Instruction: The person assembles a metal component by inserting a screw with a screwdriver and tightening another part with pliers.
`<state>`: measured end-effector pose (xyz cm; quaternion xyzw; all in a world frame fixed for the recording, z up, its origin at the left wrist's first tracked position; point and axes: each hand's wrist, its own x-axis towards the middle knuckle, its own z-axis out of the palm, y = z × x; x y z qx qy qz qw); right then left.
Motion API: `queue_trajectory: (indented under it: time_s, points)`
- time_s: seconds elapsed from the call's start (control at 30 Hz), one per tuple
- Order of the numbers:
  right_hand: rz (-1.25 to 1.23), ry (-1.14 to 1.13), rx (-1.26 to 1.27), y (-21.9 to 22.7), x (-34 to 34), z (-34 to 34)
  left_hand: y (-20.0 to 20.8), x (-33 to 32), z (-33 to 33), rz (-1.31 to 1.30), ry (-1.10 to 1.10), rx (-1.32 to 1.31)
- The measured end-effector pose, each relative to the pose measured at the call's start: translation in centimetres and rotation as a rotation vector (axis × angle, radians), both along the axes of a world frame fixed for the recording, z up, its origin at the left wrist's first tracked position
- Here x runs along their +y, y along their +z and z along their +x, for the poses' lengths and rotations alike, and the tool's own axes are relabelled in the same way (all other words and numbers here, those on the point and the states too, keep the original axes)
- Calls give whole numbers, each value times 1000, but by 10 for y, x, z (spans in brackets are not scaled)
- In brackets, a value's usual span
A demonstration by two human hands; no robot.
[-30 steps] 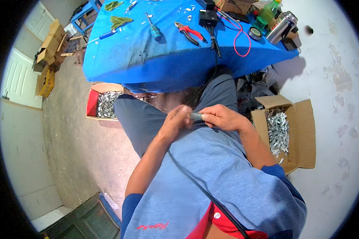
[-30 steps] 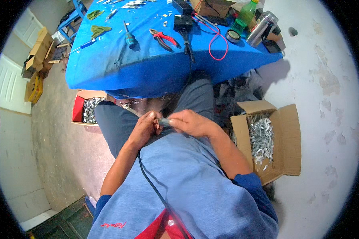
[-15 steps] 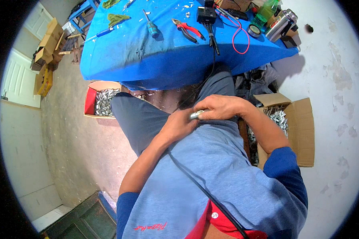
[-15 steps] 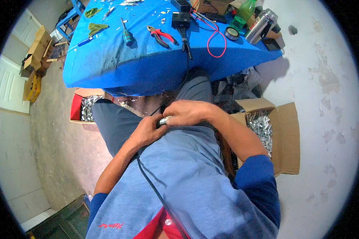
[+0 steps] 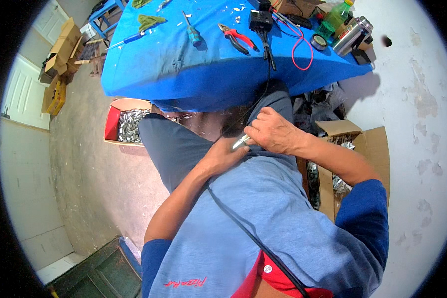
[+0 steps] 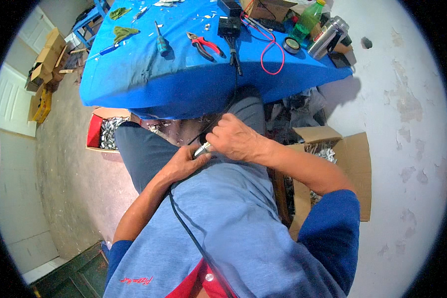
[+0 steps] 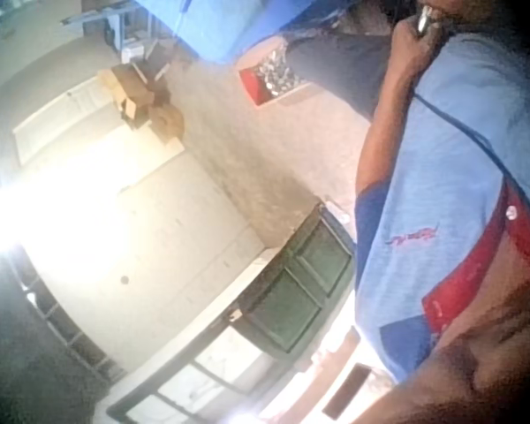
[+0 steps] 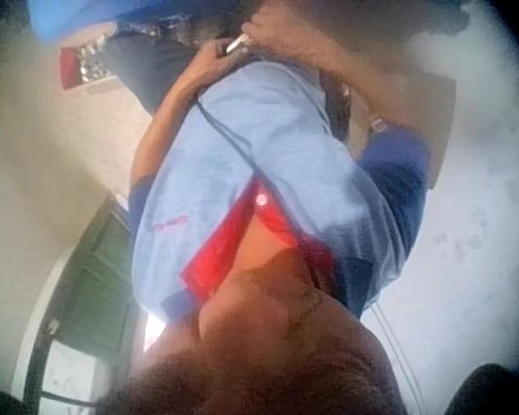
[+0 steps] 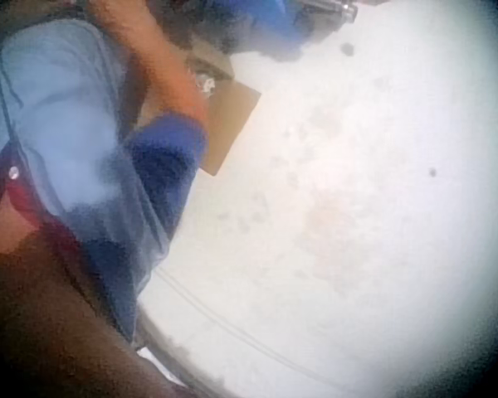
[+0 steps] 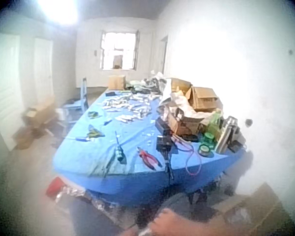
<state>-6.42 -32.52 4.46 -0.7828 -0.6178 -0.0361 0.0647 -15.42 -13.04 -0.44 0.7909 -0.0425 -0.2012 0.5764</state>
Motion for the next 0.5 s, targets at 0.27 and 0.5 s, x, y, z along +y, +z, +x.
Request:
queue_trajectory:
  time_s: [0.27, 0.5]
  points:
    - [-56, 133, 20, 19, 12, -5, 4, -6, 10, 285, -100, -195]
    - [82, 129, -159, 15, 16, 2, -4, -5, 9, 27, 44, -56]
